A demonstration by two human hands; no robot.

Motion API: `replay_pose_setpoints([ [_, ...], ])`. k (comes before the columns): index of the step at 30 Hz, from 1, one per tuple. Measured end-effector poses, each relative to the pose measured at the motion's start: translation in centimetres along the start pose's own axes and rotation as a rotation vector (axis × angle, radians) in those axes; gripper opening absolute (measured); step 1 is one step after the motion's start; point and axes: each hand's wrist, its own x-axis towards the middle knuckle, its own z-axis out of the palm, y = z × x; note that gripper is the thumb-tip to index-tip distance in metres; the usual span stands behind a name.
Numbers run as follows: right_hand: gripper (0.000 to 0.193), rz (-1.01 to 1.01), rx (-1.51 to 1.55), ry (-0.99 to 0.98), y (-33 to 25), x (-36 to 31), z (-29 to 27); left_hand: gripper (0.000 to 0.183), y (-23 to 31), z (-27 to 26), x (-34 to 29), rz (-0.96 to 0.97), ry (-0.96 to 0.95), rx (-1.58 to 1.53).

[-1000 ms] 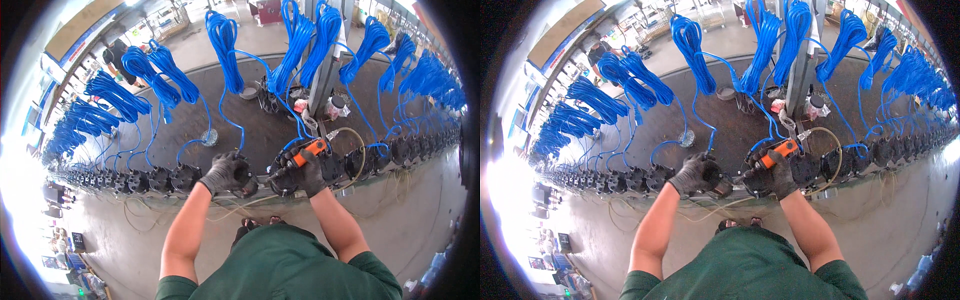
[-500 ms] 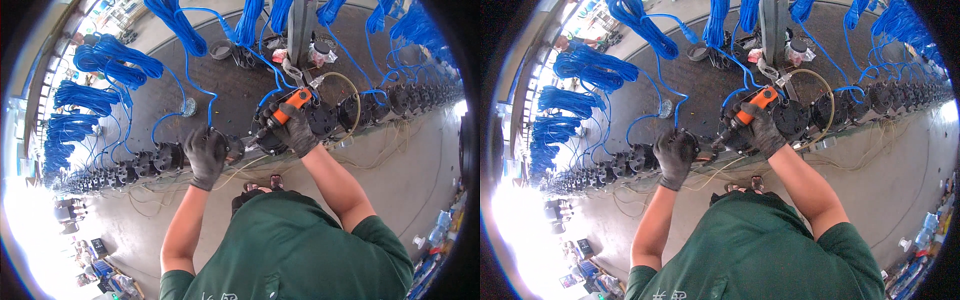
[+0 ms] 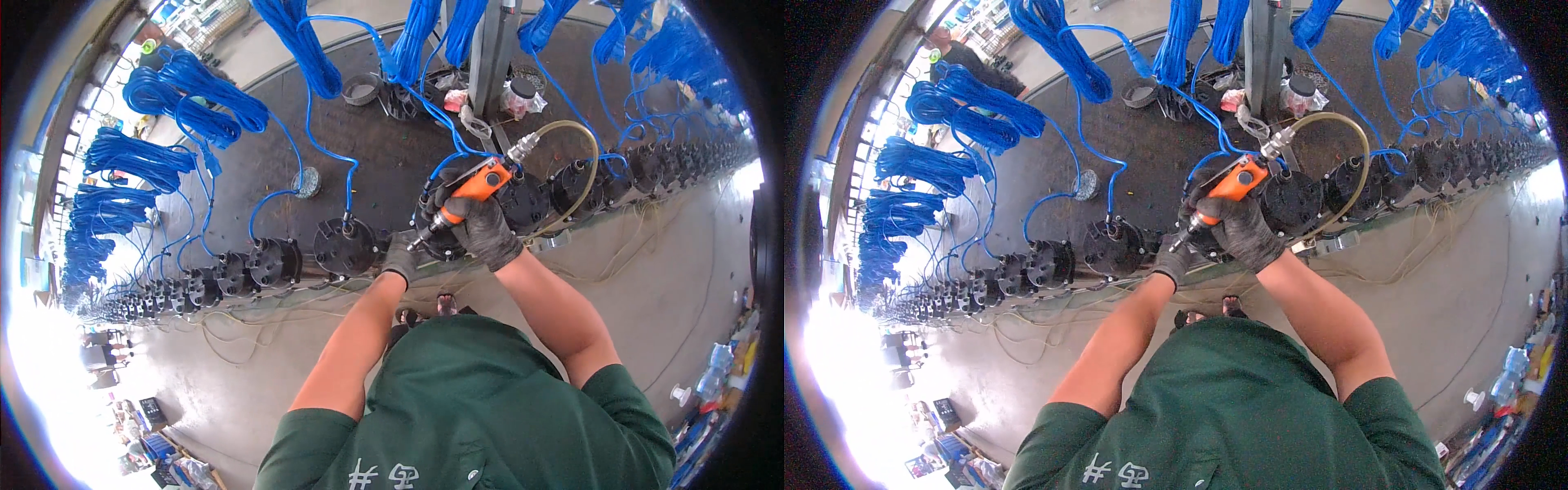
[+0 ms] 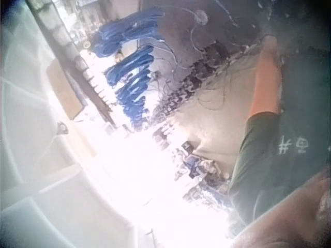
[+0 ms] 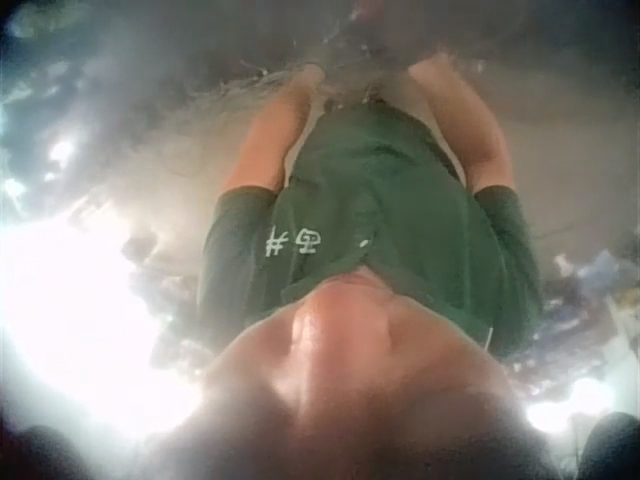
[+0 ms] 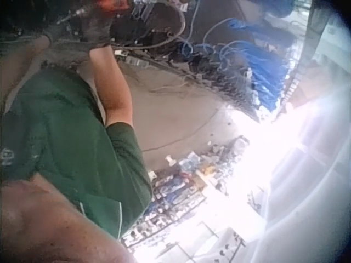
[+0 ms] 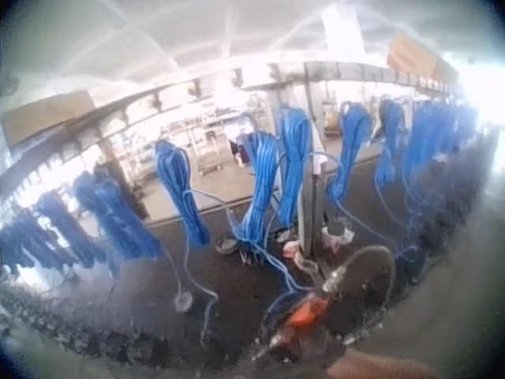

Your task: The person assembles water pumps along a workstation by driving screws into their caps using a pneumatic tool, retrieving a metal rod from a container, and fastening components onto subsequent pumps.

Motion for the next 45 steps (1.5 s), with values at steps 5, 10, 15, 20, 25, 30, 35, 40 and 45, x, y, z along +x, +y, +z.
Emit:
replay_pose_setpoints([
  [5, 0.065, 0.002, -0.283, -0.116, 0.1, 0.5, 4.0, 0.020, -2.4, 0.8, 2.4, 0.163, 0.082, 0.298],
  [10, 0.057, 0.094, -0.383, -0.251, 1.5, 1.4, 6.7, 0.020, -1.9, 0.4, 2.4, 0.179, 0.093, 0.308],
  [15, 0.053, 0.137, -0.577, -0.376, 5.2, 2.8, 7.8, 0.021, -2.6, -0.2, 1.9, 0.185, 0.113, 0.311],
  [20, 0.048, 0.201, -0.465, -0.357, 9.6, 4.5, 6.5, 0.022, -2.2, 0.0, 1.3, 0.234, 0.076, 0.344],
  [25, 0.039, 0.400, -0.427, -0.570, 8.5, 3.6, 10.7, 0.023, -3.2, -0.4, 0.6, 0.237, 0.088, 0.355],
  [30, 0.029, 0.172, -0.910, -0.637, 9.0, 3.9, 11.1, 0.024, -3.0, -0.5, -0.2, 0.282, 0.070, 0.382],
  [35, 0.023, 0.222, -0.755, -0.592, 10.0, 4.0, 10.5, 0.025, -5.2, -1.3, -3.4, 0.400, 0.007, 0.514],
  [40, 0.024, 0.106, -0.754, -0.590, 8.7, 3.9, 9.9, 0.024, -4.9, -5.2, -10.5, 0.738, 0.137, 0.599],
  [45, 0.032, 0.086, -0.485, -0.632, 9.4, 3.7, 10.0, 0.024, -6.9, -10.7, -14.2, 0.570, 0.744, -0.097],
])
